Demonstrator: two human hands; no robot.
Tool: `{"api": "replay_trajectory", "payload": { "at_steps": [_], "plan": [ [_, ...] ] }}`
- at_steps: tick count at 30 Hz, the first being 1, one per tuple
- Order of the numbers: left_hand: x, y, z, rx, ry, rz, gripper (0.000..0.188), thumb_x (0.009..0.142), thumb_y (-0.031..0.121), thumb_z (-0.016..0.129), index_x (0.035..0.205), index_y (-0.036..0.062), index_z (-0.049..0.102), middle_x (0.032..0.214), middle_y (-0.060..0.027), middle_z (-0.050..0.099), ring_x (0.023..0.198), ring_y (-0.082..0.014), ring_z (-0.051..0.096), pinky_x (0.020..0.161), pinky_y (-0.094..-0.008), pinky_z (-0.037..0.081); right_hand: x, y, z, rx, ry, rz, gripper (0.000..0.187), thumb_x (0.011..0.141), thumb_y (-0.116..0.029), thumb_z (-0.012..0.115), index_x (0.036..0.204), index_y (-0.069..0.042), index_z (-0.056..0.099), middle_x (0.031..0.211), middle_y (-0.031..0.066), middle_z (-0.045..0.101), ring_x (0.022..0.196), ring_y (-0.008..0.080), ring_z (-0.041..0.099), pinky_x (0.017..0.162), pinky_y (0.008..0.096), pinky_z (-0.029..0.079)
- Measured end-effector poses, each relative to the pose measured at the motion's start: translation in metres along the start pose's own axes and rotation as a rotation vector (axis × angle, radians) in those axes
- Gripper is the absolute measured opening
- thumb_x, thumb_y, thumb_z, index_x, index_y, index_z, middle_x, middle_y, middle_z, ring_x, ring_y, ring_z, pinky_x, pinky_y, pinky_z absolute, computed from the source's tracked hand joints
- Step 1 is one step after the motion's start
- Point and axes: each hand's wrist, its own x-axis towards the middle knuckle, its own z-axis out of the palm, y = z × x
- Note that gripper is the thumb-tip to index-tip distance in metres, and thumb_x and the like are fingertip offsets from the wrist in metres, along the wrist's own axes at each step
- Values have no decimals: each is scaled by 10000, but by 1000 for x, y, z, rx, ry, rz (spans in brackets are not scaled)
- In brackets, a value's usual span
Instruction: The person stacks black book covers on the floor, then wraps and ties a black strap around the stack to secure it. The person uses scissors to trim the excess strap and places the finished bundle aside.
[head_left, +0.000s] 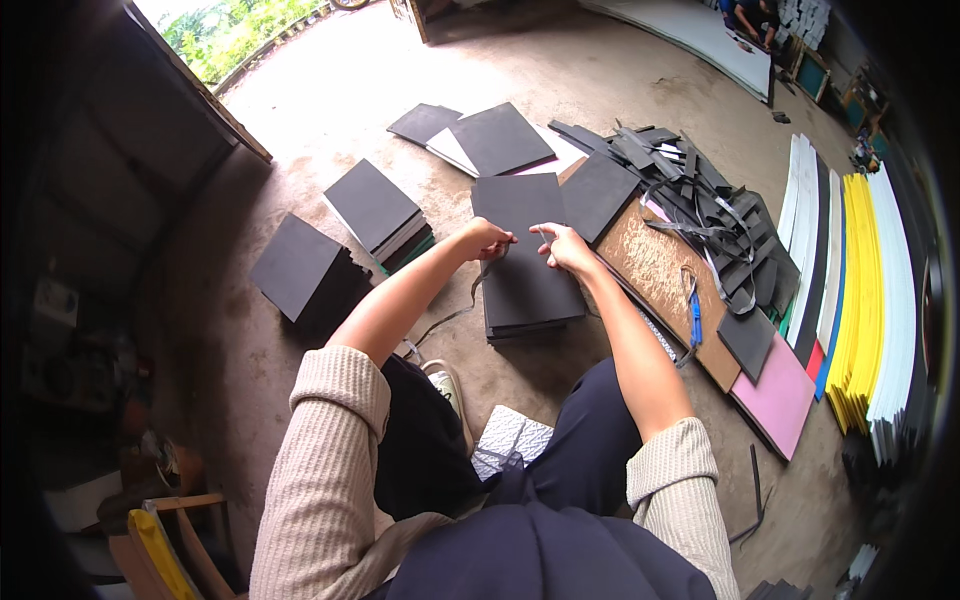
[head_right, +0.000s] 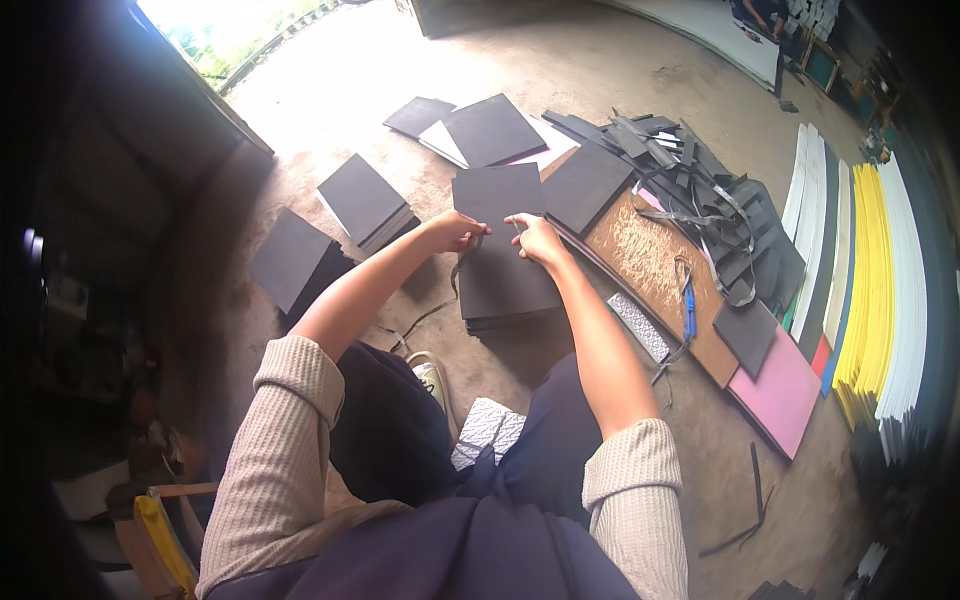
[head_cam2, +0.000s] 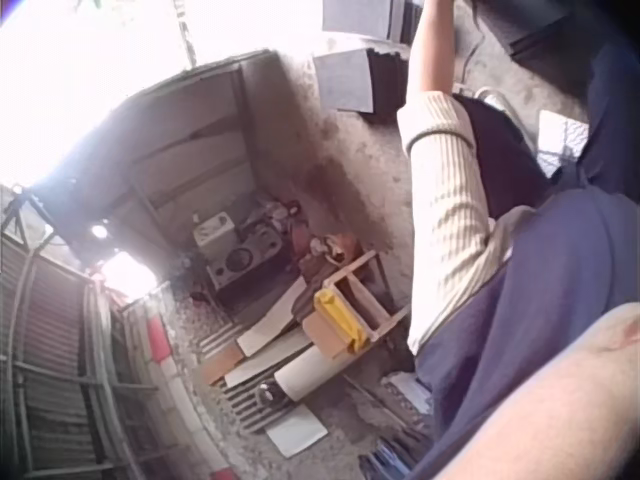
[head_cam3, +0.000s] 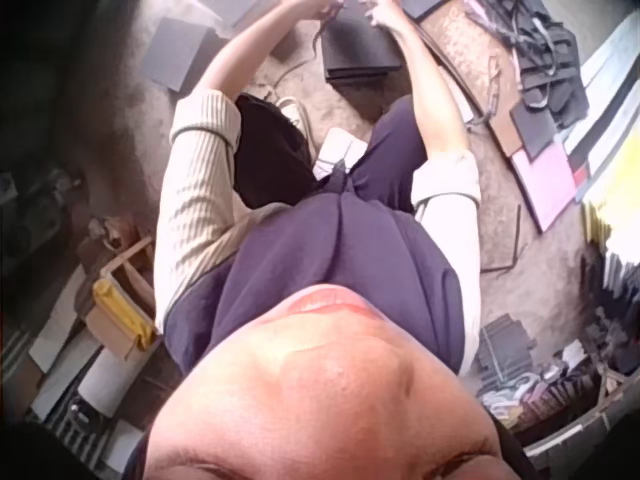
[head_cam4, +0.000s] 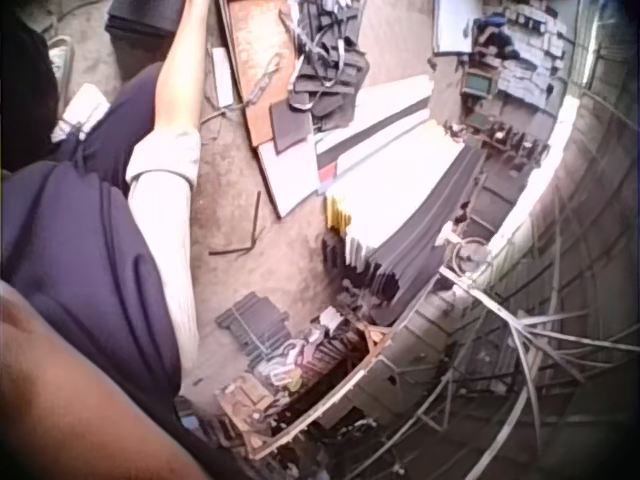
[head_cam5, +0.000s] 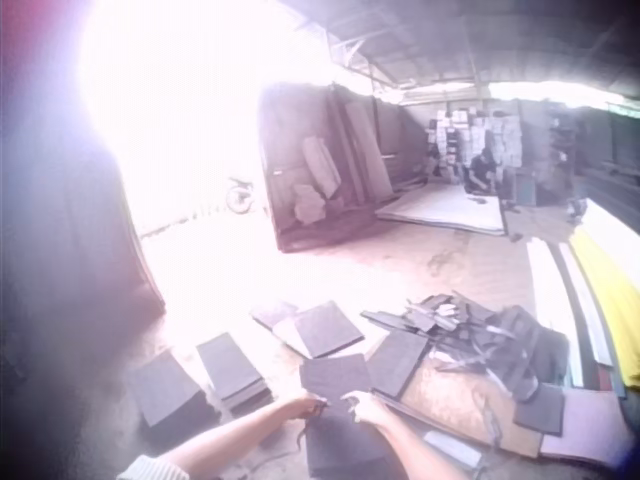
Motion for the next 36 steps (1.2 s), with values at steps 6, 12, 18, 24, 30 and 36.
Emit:
{"api": "replay_trajectory", "payload": {
  "at_steps": [6, 12, 18, 24, 30, 36],
  "plan": [
    [-7, 26, 39, -420, 176, -166, 162, 833, 66, 586, 955, -40, 605, 928, -93, 584, 818, -164, 600, 742, -201, 523, -12, 5, -3, 228, -50, -18, 471, 837, -5, 503, 1289, -89, 399, 782, 59, 557, 477, 48, 421, 397, 190, 341],
    [-13, 17, 33, -495, 200, -151, 131, 818, 98, 619, 927, 25, 617, 834, -37, 601, 734, -100, 592, 631, -189, 513, 2, 1, 16, 274, -81, -41, 442, 814, -33, 574, 1229, -31, 421, 757, 45, 576, 476, 36, 420, 401, 165, 337],
    [-31, 27, 36, -257, 242, -95, 170, 766, 272, 690, 842, 122, 661, 712, 33, 589, 543, 1, 428, 438, -139, 286, 8, -3, 18, 116, -67, -72, 142, 803, -130, 578, 875, -13, 615, 782, 60, 648, 477, 85, 534, 429, 221, 422],
    [-32, 30, 34, 70, 357, 132, 209, 670, 224, 763, 707, 32, 688, 641, -38, 630, 526, -62, 524, 462, -211, 390, -7, -27, 33, -284, 125, -79, 200, 820, -163, 572, 948, -23, 634, 734, 142, 650, 603, 222, 646, 576, 334, 522],
    [-22, 18, 27, 216, 393, 187, 233, 689, 239, 742, 727, 21, 671, 654, -25, 622, 561, -68, 542, 498, -209, 409, -24, -47, 13, -819, 236, -127, 215, 773, -303, 627, 856, -108, 667, 870, 111, 653, 891, 270, 608, 815, 381, 445],
    [-19, 10, 4, 318, 504, 315, 219, 668, 256, 735, 701, 45, 686, 612, -54, 639, 563, -121, 603, 568, -273, 482, -41, -62, -82, -961, 229, -98, 323, 760, -444, 620, 782, -131, 696, 771, 70, 660, 749, 194, 610, 696, 343, 446]
  ]
}}
